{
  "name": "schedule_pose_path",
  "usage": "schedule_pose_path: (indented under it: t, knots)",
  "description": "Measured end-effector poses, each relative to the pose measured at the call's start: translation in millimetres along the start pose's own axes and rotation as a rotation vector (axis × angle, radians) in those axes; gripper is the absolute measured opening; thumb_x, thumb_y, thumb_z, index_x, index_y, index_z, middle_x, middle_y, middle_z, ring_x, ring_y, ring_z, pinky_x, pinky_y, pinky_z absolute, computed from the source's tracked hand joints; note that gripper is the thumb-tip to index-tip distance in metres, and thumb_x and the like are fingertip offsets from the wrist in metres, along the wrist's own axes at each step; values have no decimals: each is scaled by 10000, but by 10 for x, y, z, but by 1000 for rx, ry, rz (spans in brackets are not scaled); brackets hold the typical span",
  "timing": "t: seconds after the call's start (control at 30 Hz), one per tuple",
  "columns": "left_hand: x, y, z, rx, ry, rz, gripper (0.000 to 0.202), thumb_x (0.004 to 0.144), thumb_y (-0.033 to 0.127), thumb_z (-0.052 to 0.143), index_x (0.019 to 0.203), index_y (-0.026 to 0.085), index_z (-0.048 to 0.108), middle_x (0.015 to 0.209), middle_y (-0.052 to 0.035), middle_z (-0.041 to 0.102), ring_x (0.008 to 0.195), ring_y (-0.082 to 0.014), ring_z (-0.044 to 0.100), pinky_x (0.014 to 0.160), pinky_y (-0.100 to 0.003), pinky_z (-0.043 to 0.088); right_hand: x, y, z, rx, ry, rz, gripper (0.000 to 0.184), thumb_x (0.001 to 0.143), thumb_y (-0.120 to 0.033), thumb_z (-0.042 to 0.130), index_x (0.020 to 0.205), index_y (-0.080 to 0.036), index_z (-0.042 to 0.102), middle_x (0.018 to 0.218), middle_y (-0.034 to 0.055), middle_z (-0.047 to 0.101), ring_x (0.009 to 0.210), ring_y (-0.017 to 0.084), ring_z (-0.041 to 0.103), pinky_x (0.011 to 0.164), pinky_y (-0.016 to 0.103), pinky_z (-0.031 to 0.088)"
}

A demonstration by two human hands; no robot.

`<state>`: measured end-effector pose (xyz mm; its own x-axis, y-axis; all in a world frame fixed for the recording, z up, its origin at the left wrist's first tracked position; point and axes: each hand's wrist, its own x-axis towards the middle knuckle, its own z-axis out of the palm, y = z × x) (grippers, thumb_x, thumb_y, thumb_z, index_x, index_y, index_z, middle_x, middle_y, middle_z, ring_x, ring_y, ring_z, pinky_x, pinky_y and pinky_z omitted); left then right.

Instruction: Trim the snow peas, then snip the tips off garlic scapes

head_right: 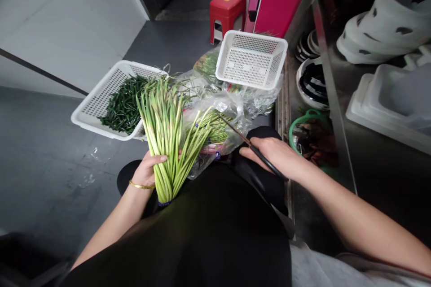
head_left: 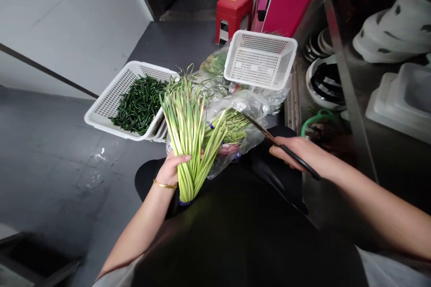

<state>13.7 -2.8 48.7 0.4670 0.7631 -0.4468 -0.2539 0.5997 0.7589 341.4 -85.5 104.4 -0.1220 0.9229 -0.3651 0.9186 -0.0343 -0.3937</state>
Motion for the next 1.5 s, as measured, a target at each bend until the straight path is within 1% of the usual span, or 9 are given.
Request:
schedule_pose_path:
  t: [0.17, 0.3, 0.57, 0.73, 0.97, 1.1, 1.23, 1.4, 1.5]
  knots:
    - [27, -20, -54, -52, 54, 31, 496, 625, 107, 676, 1113, 152, 603, 837, -81, 718, 852, -295, 687, 830, -464, 545, 18, -378, 200, -160, -217, -83, 454, 885, -601, 368, 837, -192, 560, 752, 88, 690, 721, 259, 680, 557, 280, 390]
    - [19, -42, -88, -52, 63, 39, 521, 632, 114, 679, 1143, 154, 588, 840, -86, 717, 854, -301, 686, 818, -461, 551, 204, -568, 367, -229, -214, -82, 627, 851, -707, 303, 925, -156, 592, 808, 131, 705, 768, 311, 688, 609, 342, 461]
    - [16, -66, -127, -81, 78, 44, 494, 620, 114, 688, 1106, 141, 610, 850, -94, 719, 881, -305, 679, 832, -458, 549, 312, -574, 456, -264, -212, -88, 741, 824, -759, 242, 967, -134, 613, 805, 155, 705, 810, 328, 689, 652, 376, 499]
    - [20, -40, -101, -69, 74, 20, 474, 610, 121, 690, 1078, 136, 618, 825, -87, 720, 896, -311, 676, 844, -461, 543, 267, -544, 444, -269, -199, -84, 764, 830, -758, 211, 980, -119, 603, 802, 157, 702, 774, 327, 691, 637, 382, 498]
    - [41, -16, -76, -24, 45, 12, 447, 620, 110, 688, 1060, 144, 623, 861, -89, 718, 904, -310, 676, 853, -461, 538, 362, -570, 450, -205, -231, -101, 751, 824, -762, 234, 948, -126, 615, 818, 176, 697, 819, 326, 682, 651, 364, 479]
    - [-46, 107, -172, 10, 30, -33, 383, 642, 115, 674, 1023, 106, 631, 877, -118, 717, 809, -281, 692, 772, -422, 570, 363, -583, 507, -158, -242, -132, 716, 834, -749, 246, 916, -143, 618, 814, 158, 701, 809, 317, 684, 648, 350, 468]
    - [-251, 239, -330, 26, 47, -49, 324, 652, 116, 664, 971, 69, 643, 876, -144, 716, 735, -251, 691, 684, -370, 585, 393, -631, 635, -155, -261, -209, 687, 849, -726, 258, 924, -140, 609, 821, 146, 703, 801, 312, 685, 653, 342, 462]
    - [-437, 207, -474, 61, 131, 3, 320, 634, 78, 689, 953, 69, 662, 875, -148, 723, 760, -280, 698, 695, -395, 588, 528, -717, 813, -153, -344, -242, 649, 855, -705, 303, 926, -144, 621, 867, 147, 703, 818, 297, 683, 659, 325, 457]
    - [-454, 192, -529, 43, 138, -46, 300, 637, 78, 691, 937, 75, 679, 865, -146, 726, 729, -274, 699, 676, -395, 591, 579, -743, 902, -161, -343, -240, 641, 853, -703, 319, 906, -149, 636, 845, 147, 707, 814, 301, 684, 640, 314, 448]
